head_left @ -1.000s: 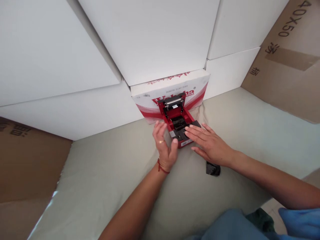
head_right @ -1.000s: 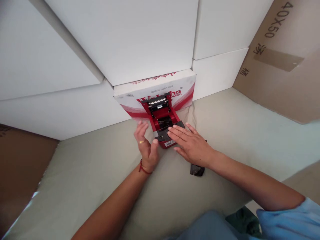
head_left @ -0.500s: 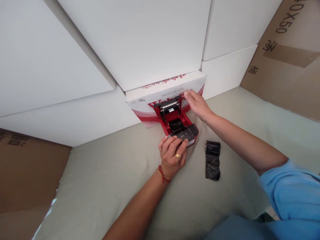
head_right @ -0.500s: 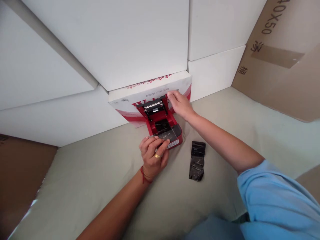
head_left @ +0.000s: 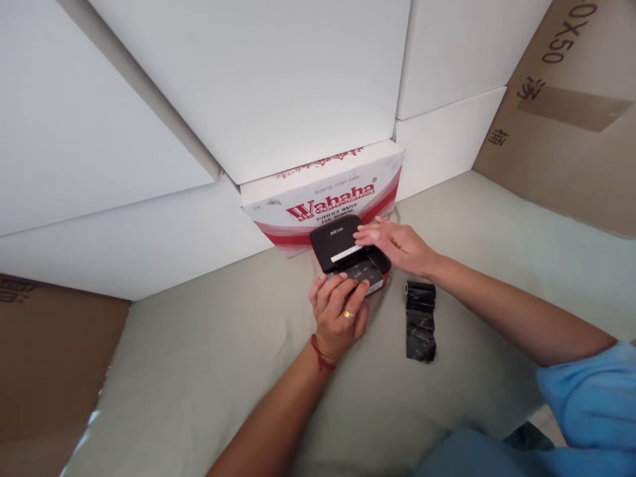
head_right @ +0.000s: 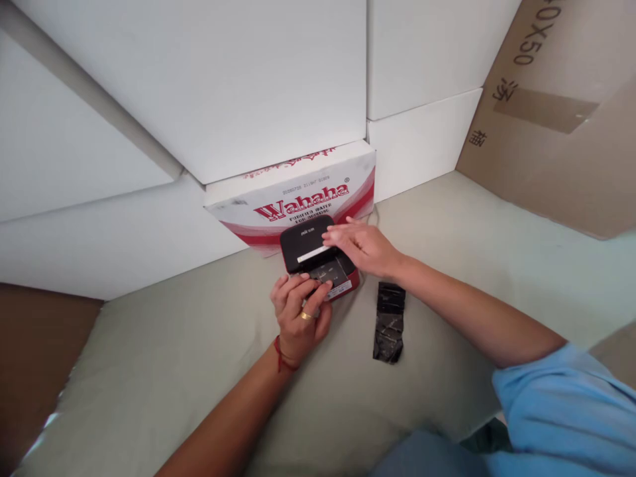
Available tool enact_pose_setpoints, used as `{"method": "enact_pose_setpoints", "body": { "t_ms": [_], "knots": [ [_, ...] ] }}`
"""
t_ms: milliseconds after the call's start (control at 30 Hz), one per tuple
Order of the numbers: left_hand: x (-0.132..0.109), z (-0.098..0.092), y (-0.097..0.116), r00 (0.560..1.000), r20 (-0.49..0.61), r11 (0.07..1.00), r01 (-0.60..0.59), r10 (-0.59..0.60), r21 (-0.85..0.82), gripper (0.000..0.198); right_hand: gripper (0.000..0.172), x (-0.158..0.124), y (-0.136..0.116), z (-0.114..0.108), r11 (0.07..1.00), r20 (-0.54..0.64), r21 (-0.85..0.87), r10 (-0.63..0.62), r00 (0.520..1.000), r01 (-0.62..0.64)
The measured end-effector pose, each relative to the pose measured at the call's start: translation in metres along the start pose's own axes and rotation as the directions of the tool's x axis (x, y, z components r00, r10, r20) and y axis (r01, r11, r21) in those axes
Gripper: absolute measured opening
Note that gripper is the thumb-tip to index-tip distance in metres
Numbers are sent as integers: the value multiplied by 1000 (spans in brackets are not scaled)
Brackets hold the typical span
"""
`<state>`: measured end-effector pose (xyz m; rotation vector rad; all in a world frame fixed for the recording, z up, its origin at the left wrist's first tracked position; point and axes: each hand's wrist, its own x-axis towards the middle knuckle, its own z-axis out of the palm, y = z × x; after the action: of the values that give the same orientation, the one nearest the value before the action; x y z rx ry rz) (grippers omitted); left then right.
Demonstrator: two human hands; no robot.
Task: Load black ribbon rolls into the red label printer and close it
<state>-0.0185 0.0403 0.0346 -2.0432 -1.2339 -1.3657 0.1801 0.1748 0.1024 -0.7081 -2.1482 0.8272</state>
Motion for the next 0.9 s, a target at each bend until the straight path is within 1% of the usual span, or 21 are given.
{"method": "enact_pose_setpoints", "body": {
  "t_ms": [100, 233, 300, 333, 367, 400, 433, 467, 500, 533, 567, 600, 633, 667, 700, 767, 800, 833, 900],
  "knots": [
    [-1, -1, -1, 1000, 19, 1000, 3, -2, -20, 40, 54, -14, 3, 3, 992, 22, -113, -58, 998, 60],
    [-1, -3, -3, 999, 24, 996, 46, -44, -72, 47, 44, -21, 4, 9, 973, -9, -214, -89, 996, 85],
    [-2, -3, -7, 994, 9, 983, 111, -111, -145, 47, 43, -21, 5, 12, 973, -36, -216, -87, 996, 77],
    [-2, -3, -10, 986, -6, 967, 163, -168, -195, 47, 43, -21, 6, 14, 976, -52, -205, -87, 995, 75],
    [-3, -2, -14, 969, -25, 938, 232, -247, -258, 46, 44, -20, 7, 15, 980, -70, -187, -89, 994, 75],
    [-4, 0, -18, 936, -41, 888, 316, -349, -334, 45, 47, -19, 8, 16, 984, -87, -163, -90, 992, 75],
    [-5, 3, -22, 884, -46, 812, 406, -466, -420, 44, 49, -18, 9, 17, 988, -104, -134, -88, 991, 74],
    [-6, 6, -25, 811, -36, 709, 488, -583, -509, 42, 52, -17, 8, 17, 992, -117, -103, -84, 990, 72],
    [-7, 9, -29, 726, -6, 586, 550, -688, -595, 40, 53, -16, 7, 17, 995, -127, -73, -76, 989, 67],
    [-8, 13, -32, 640, 42, 457, 591, -767, -664, 40, 54, -16, 4, 16, 997, -132, -49, -67, 989, 61],
    [-8, 16, -35, 567, 94, 340, 610, -819, -716, 41, 53, -16, 1, 15, 998, -136, -37, -63, 989, 59],
    [-8, 19, -37, 517, 144, 247, 613, -844, -750, 45, 50, -17, -3, 14, 997, -135, -38, -76, 988, 71],
    [-7, 21, -38, 492, 185, 181, 605, -851, -775, 49, 48, -20, -7, 12, 993, -131, -52, -111, 985, 105],
    [-5, 22, -38, 490, 216, 140, 591, -845, -795, 55, 44, -22, -12, 11, 984, -125, -78, -166, 978, 158],
    [-4, 22, -37, 504, 240, 114, 574, -830, -811, 60, 41, -26, -16, 10, 969, -118, -111, -235, 965, 223],
    [-1, 21, -35, 547, 286, 79, 549, -787, -832, 67, 35, -34, -22, 7, 922, -100, -177, -365, 926, 345],
    [0, 20, -34, 564, 310, 63, 546, -765, -835, 70, 32, -38, -24, 6, 901, -90, -201, -408, 908, 385],
    [1, 18, -34, 575, 332, 49, 546, -748, -836, 72, 29, -43, -25, 6, 886, -81, -217, -435, 897, 410],
    [2, 17, -34, 582, 360, 29, 552, -729, -833, 76, 25, -50, -26, 5, 873, -59, -230, -454, 889, 431]
  ]
}}
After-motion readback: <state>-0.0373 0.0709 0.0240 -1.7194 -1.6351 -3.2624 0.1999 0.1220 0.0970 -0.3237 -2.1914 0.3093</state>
